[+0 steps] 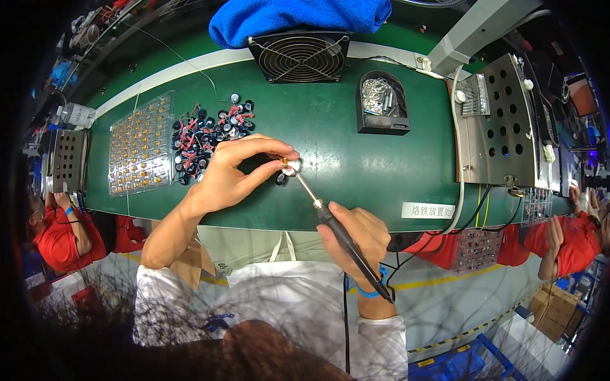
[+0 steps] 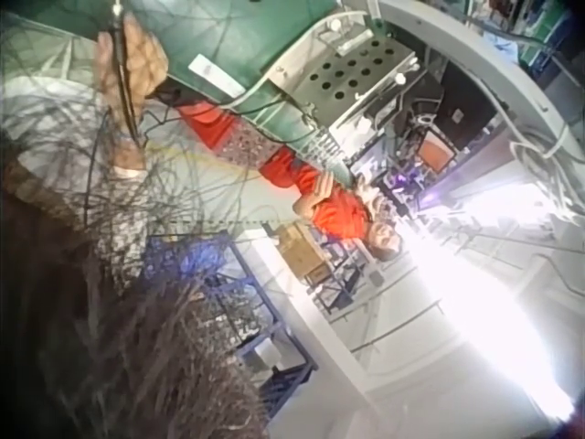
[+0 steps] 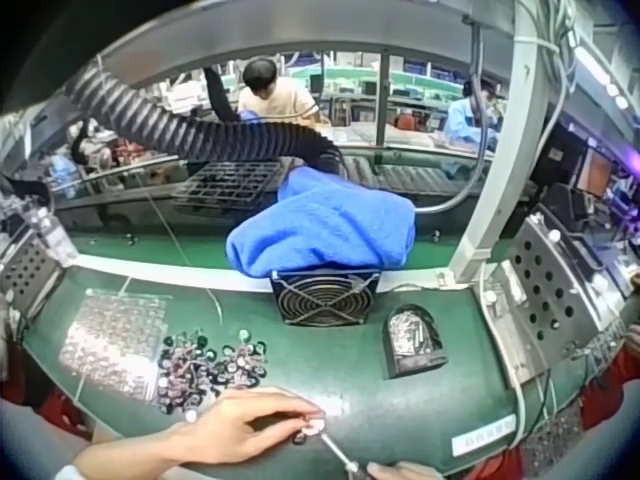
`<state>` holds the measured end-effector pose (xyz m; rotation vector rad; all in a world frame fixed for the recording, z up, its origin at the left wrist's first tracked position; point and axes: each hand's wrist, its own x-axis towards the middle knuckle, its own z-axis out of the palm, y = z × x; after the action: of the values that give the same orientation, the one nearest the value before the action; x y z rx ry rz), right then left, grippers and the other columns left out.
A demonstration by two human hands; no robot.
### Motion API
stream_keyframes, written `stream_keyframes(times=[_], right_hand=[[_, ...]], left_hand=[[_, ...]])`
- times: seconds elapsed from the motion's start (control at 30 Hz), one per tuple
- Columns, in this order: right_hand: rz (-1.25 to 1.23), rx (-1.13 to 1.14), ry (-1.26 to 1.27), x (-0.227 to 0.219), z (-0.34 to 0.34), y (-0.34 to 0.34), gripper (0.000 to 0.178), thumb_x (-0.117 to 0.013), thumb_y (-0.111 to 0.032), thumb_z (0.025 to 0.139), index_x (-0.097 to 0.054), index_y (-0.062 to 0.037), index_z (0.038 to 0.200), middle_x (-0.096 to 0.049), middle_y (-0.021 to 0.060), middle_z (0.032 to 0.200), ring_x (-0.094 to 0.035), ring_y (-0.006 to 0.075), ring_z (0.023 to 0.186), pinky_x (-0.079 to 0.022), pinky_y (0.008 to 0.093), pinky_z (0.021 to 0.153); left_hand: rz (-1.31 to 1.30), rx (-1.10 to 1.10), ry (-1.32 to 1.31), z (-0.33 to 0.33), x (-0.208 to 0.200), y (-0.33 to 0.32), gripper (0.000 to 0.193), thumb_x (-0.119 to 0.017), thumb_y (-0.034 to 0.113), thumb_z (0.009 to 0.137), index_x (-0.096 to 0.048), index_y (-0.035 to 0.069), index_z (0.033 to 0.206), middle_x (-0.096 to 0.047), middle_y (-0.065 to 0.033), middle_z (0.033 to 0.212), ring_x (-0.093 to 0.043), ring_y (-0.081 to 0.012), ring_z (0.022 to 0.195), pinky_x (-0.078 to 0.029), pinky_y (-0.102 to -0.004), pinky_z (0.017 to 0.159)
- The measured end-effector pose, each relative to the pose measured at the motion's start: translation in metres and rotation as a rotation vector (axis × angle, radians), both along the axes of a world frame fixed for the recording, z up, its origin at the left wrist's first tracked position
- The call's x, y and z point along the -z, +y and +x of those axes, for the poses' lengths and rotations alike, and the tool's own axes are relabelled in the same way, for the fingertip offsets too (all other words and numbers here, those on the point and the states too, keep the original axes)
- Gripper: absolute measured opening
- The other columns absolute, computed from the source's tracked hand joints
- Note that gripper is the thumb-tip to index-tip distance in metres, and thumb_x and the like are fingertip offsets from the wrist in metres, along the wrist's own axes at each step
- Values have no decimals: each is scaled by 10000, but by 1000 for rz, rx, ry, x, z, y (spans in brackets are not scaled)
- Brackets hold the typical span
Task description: The person assembles electronic components by picking up parts from the table and soldering wires onto them with a soldering iron.
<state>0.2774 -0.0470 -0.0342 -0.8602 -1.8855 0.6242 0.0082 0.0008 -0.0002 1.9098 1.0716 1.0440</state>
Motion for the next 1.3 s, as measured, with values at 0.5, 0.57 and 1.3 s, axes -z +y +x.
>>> stream_keyframes(times=[0.5,0.57,1.3], right_hand=[[65,367,-297,-26,0,40,510,-698,48,924,-597,-15,1420,-650,149,893,-603,286,786,-500,398,733],[-20,327,-103,-12,-5,30,509,-679,39,946,-580,-17,1443,-695,133,911,-661,239,830,-535,357,771],[97,138,101,-4,-40,17,566,-765,22,873,-569,21,1404,-757,166,991,-753,312,812,-596,377,734]], left_hand=[[235,-72,67,-22,-30,-10,209,-776,-64,848,-750,-7,1048,-744,-139,1035,-726,-275,972,-570,-360,868],[115,-174,169,-57,-45,-9,183,-749,-33,883,-739,-19,1064,-751,-136,1006,-742,-237,951,-582,-340,863],[167,-274,477,-90,-19,58,231,-738,-46,859,-722,-34,1089,-737,-166,975,-709,-284,901,-551,-360,835]])
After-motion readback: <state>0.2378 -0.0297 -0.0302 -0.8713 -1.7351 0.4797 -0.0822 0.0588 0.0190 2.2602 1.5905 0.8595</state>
